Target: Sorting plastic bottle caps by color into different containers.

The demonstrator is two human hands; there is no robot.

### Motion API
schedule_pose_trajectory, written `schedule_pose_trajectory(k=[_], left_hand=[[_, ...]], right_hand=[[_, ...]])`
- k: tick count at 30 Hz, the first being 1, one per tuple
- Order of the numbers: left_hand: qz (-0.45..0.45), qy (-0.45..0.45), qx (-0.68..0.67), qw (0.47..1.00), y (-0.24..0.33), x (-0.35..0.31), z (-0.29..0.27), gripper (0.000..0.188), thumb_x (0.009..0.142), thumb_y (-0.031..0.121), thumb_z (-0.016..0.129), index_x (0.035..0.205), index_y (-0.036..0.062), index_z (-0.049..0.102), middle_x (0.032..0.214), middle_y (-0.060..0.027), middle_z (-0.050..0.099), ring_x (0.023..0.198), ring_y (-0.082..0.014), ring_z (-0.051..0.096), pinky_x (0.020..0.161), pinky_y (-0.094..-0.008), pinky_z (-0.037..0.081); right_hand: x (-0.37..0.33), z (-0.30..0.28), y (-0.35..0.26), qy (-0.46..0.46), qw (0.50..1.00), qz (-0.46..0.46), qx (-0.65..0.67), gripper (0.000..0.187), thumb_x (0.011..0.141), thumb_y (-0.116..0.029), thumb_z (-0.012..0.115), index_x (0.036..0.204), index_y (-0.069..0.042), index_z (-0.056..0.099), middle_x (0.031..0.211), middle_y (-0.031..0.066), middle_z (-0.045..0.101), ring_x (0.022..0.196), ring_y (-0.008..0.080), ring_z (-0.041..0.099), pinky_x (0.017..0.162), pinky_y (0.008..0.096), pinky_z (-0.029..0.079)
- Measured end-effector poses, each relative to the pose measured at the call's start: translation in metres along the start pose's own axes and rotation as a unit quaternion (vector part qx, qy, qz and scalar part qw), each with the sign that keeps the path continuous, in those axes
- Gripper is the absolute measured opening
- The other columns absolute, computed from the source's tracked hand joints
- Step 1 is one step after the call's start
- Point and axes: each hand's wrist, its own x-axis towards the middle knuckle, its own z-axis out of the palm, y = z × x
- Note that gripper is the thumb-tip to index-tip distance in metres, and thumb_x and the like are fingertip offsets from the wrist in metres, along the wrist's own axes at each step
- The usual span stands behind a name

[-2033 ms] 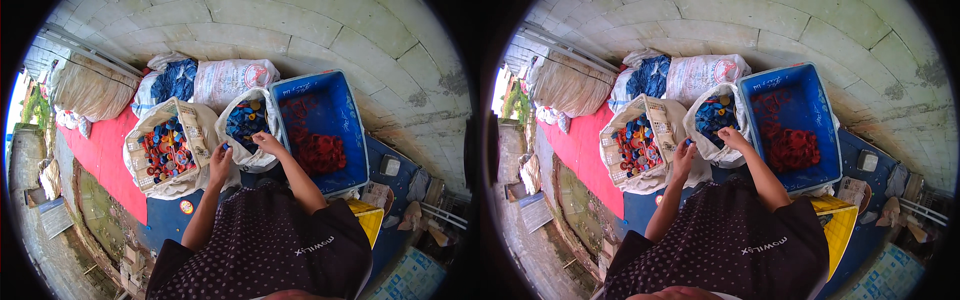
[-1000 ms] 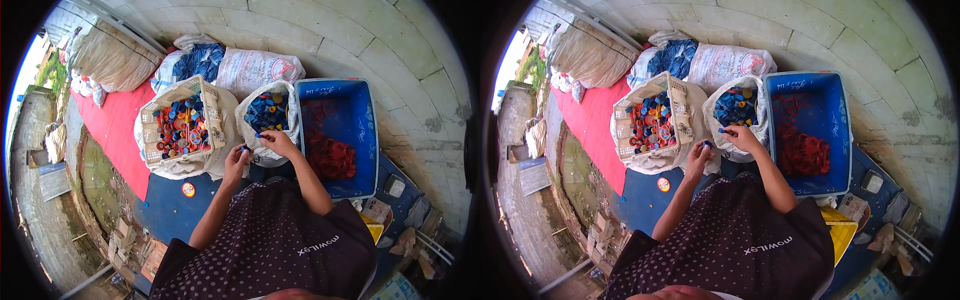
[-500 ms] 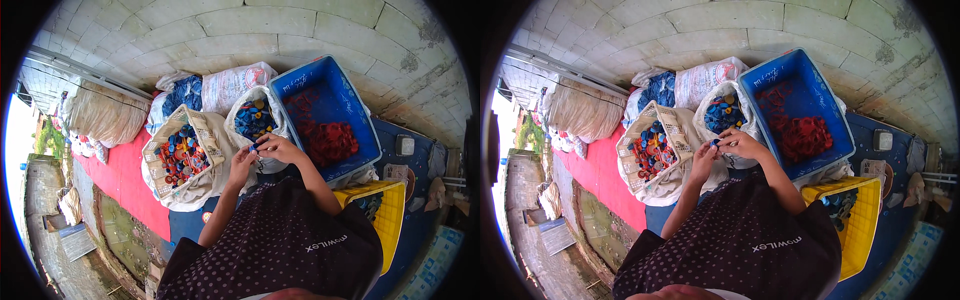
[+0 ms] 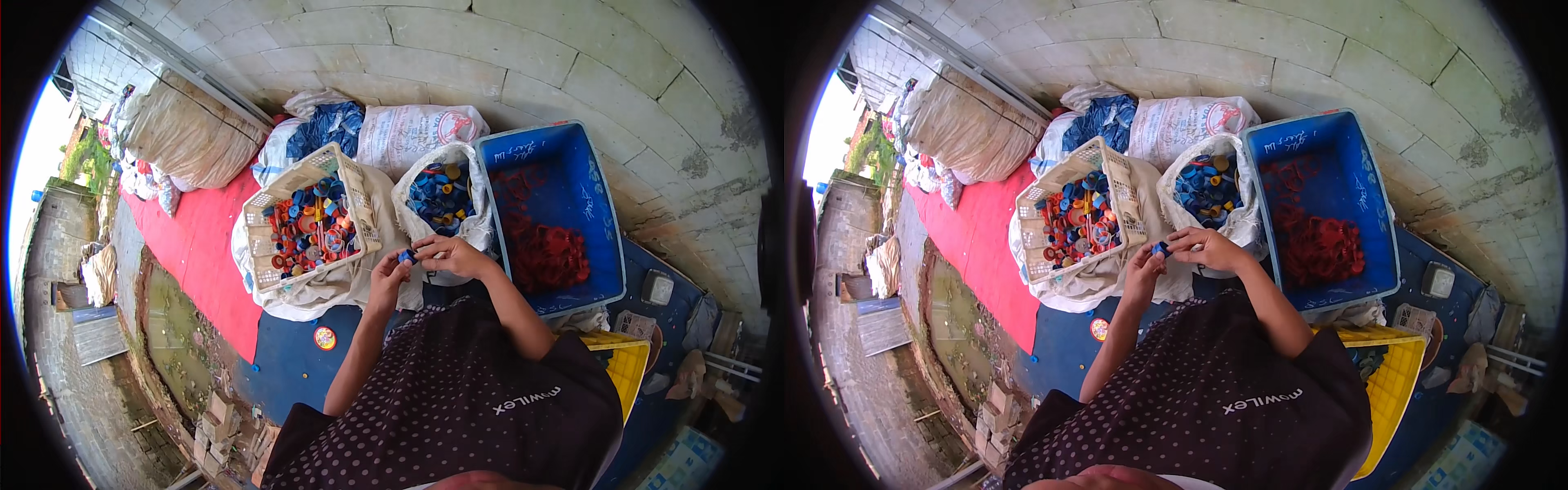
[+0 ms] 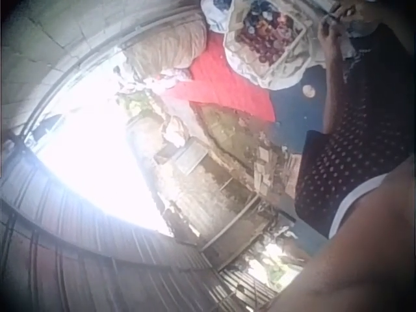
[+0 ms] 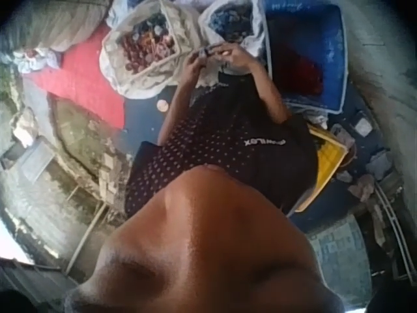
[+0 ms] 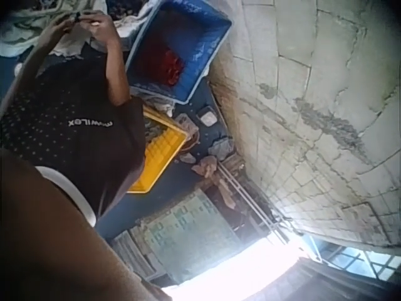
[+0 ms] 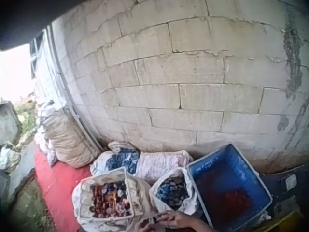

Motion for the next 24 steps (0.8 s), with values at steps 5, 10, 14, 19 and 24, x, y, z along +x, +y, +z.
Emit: schedule_pose_trajectory(k=[5, 10, 14, 19, 24], left_hand=[[-0.022, 0.073, -0.022, 0.997, -0.003, -0.007, -0.02, 0.033, 0.09, 0.016, 0.066, 0.119, 0.0026, 0.058, 0.088, 0.0029, 0.058, 0.071, -0.0058, 0.05, 0.067, -0.0219, 0.042], [-0.02, 0.125, -0.032, 0.992, 0.002, -0.006, -0.028, 0.029, 0.093, 0.012, 0.061, 0.12, 0.0025, 0.056, 0.084, 0.0001, 0.056, 0.071, -0.0085, 0.052, 0.068, -0.0246, 0.043], [-0.021, 0.152, -0.033, 0.988, 0.005, -0.004, -0.028, 0.029, 0.094, 0.013, 0.06, 0.121, 0.0028, 0.056, 0.088, -0.0009, 0.057, 0.072, -0.0085, 0.052, 0.068, -0.0248, 0.044], [-0.048, 0.22, -0.013, 0.974, 0.004, -0.006, -0.029, 0.029, 0.094, 0.014, 0.06, 0.12, 0.0025, 0.056, 0.09, -0.0015, 0.058, 0.075, -0.0088, 0.053, 0.069, -0.0249, 0.044], [-0.076, 0.249, 0.0, 0.966, -0.001, -0.002, -0.022, 0.03, 0.093, 0.012, 0.061, 0.122, 0.0018, 0.056, 0.09, -0.001, 0.058, 0.074, -0.0087, 0.053, 0.068, -0.0251, 0.044]], right_hand=[[0.021, -0.027, 0.021, 0.05, 0.989, 0.117, -0.07, 0.02, 0.088, -0.011, 0.065, 0.107, -0.008, 0.071, 0.105, 0.0069, 0.069, 0.094, 0.0143, 0.064, 0.082, 0.0271, 0.05], [0.046, -0.065, 0.082, 0.092, 0.962, 0.182, -0.183, 0.023, 0.086, -0.018, 0.066, 0.105, -0.005, 0.071, 0.091, 0.009, 0.072, 0.084, 0.0174, 0.067, 0.077, 0.0293, 0.052], [0.077, -0.103, 0.159, 0.063, 0.937, 0.248, -0.239, 0.028, 0.081, -0.024, 0.069, 0.103, -0.007, 0.071, 0.097, 0.0126, 0.072, 0.093, 0.0247, 0.068, 0.083, 0.0342, 0.052], [0.123, -0.125, 0.208, 0.121, 0.904, 0.295, -0.286, 0.029, 0.08, -0.019, 0.064, 0.107, -0.009, 0.07, 0.106, 0.0154, 0.068, 0.103, 0.033, 0.063, 0.09, 0.0396, 0.05], [0.149, -0.137, 0.256, 0.127, 0.887, 0.256, -0.363, 0.033, 0.081, -0.014, 0.062, 0.112, -0.005, 0.066, 0.129, 0.0193, 0.054, 0.114, 0.036, 0.056, 0.1, 0.0402, 0.045]])
